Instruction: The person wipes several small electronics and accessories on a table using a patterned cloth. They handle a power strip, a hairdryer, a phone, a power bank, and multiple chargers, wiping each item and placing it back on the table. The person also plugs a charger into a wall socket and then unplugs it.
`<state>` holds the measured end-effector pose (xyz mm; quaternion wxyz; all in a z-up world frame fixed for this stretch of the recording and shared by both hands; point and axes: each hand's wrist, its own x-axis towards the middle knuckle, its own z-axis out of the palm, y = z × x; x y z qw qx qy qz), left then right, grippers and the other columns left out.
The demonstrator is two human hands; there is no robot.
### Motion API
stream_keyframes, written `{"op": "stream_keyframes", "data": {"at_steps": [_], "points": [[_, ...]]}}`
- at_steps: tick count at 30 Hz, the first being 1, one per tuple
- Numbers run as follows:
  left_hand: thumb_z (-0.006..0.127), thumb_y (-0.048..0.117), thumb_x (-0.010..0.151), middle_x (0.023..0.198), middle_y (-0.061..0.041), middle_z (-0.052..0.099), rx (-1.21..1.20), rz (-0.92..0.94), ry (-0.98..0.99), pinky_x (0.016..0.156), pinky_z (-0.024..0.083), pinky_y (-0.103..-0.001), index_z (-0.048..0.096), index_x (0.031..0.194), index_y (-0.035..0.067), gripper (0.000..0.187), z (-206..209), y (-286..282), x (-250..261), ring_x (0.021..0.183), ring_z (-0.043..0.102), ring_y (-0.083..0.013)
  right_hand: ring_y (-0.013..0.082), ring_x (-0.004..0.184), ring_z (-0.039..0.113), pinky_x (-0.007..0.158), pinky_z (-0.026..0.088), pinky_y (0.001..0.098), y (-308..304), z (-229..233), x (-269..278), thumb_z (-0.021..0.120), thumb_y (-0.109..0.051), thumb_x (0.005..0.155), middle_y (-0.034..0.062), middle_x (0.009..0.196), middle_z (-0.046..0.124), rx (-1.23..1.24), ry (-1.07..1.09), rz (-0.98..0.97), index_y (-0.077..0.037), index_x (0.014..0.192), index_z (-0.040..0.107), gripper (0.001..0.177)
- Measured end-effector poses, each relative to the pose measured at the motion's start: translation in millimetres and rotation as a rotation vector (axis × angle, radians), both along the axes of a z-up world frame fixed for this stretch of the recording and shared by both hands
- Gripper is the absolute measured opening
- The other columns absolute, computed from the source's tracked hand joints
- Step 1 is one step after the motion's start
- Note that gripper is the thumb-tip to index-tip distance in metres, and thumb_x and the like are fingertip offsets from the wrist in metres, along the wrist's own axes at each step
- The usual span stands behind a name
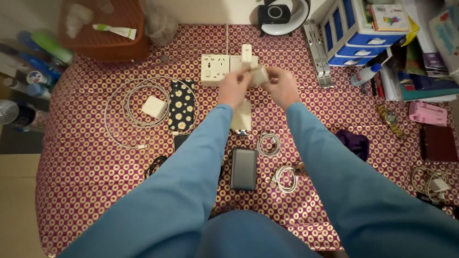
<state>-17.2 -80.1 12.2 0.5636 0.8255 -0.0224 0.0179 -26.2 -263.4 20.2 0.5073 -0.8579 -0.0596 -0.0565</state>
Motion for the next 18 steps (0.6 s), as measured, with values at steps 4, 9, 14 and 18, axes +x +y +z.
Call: {"op": "stream_keyframes", "data": {"at_steps": [4,9,14,18], "points": [[0.074,0.033,0.089,0.098,-0.005,0.08,-0.421,0.145,0.197,0.07,0.061,-0.03,0.076,0.115,0.005,0.039,16,-3,18,0.087,0.077,-0.0134,0.0186,0.103,0.075,0.09,0.059,0.0312,5,18,23,0.073,-0.001,0.08,0.0121,0.113,0.077,0.071,0.044,0.034,0.0,0.124,0.071,0.044],[0.077,0.03,0.083,0.099,-0.007,0.08,-0.295,0.184,0.142,0.07,0.061,-0.03,0.079,0.11,0.005,0.037,26,1,13,0.086,0.077,-0.0167,0.0147,0.099,0.069,0.086,0.058,0.0291,9,28,25,0.066,-0.019,0.094,0.0068,0.112,0.074,0.309,0.321,0.079,-0.002,0.127,0.072,0.038],[0.08,0.03,0.082,0.1,-0.01,0.081,-0.232,0.177,0.056,0.081,0.061,-0.031,0.079,0.105,0.004,0.035,27,0,12,0.092,0.078,-0.0181,0.0127,0.097,0.07,0.08,0.057,0.0296,17,30,24,0.064,-0.033,0.097,0.0033,0.108,0.074,0.373,0.393,-0.025,-0.003,0.128,0.068,0.044],[0.079,0.031,0.081,0.098,-0.009,0.081,-0.196,0.193,0.11,0.082,0.06,-0.032,0.08,0.103,0.004,0.034,26,1,17,0.09,0.078,-0.0186,0.0135,0.095,0.07,0.079,0.058,0.0303,17,33,28,0.066,-0.032,0.095,0.0029,0.104,0.072,0.385,0.456,-0.05,-0.001,0.124,0.068,0.042]]}}
